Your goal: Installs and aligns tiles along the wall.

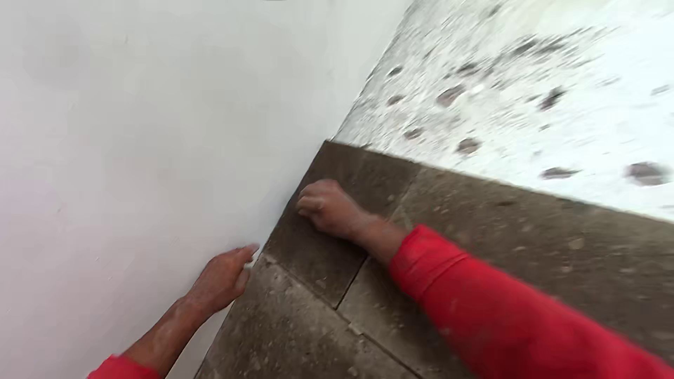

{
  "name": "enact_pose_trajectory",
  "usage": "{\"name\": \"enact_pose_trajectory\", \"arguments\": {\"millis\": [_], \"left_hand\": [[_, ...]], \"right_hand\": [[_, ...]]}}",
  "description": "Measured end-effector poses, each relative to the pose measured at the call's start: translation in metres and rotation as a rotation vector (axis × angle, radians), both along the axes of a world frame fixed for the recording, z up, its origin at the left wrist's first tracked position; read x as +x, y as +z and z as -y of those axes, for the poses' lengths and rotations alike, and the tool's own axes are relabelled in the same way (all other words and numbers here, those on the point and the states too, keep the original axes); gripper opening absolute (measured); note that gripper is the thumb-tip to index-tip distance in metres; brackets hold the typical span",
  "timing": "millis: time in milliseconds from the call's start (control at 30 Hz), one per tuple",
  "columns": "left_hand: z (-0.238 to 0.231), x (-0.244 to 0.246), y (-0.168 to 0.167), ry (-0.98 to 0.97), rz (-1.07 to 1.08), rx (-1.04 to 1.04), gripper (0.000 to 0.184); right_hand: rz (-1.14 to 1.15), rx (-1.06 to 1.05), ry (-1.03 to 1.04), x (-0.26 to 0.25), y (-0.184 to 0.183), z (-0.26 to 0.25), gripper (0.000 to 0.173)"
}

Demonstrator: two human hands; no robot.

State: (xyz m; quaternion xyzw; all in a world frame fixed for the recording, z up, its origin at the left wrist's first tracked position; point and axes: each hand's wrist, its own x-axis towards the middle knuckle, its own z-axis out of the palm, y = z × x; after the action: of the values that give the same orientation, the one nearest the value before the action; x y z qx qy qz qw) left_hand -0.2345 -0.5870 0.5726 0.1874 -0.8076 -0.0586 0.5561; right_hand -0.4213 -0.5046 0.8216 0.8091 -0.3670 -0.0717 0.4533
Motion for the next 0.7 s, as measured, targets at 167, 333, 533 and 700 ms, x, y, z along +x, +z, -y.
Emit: {"name": "enact_pose_trajectory", "arguments": {"millis": [167, 333, 533, 700], "left_hand": [[-0.002, 0.001, 0.015, -0.285, -0.243, 0.351, 0.036], [-0.054, -0.004, 0.033, -0.716, -0.557, 0.634, 0.03], [-0.098, -0.035, 0.046, -0.643, -0.762, 0.721, 0.011], [-0.104, -0.046, 0.033, -0.623, -0.691, 0.871, 0.011]], "right_hand": [[0.698, 0.283, -0.123, 0.04, -0.062, -0.044, 0.024], [1.065, 0.402, -0.209, 0.056, -0.089, -0.071, 0.019], [1.284, 0.291, -0.353, 0.057, -0.092, -0.095, 0.018], [0.673, -0.015, -0.197, 0.019, -0.049, -0.113, 0.026]]}}
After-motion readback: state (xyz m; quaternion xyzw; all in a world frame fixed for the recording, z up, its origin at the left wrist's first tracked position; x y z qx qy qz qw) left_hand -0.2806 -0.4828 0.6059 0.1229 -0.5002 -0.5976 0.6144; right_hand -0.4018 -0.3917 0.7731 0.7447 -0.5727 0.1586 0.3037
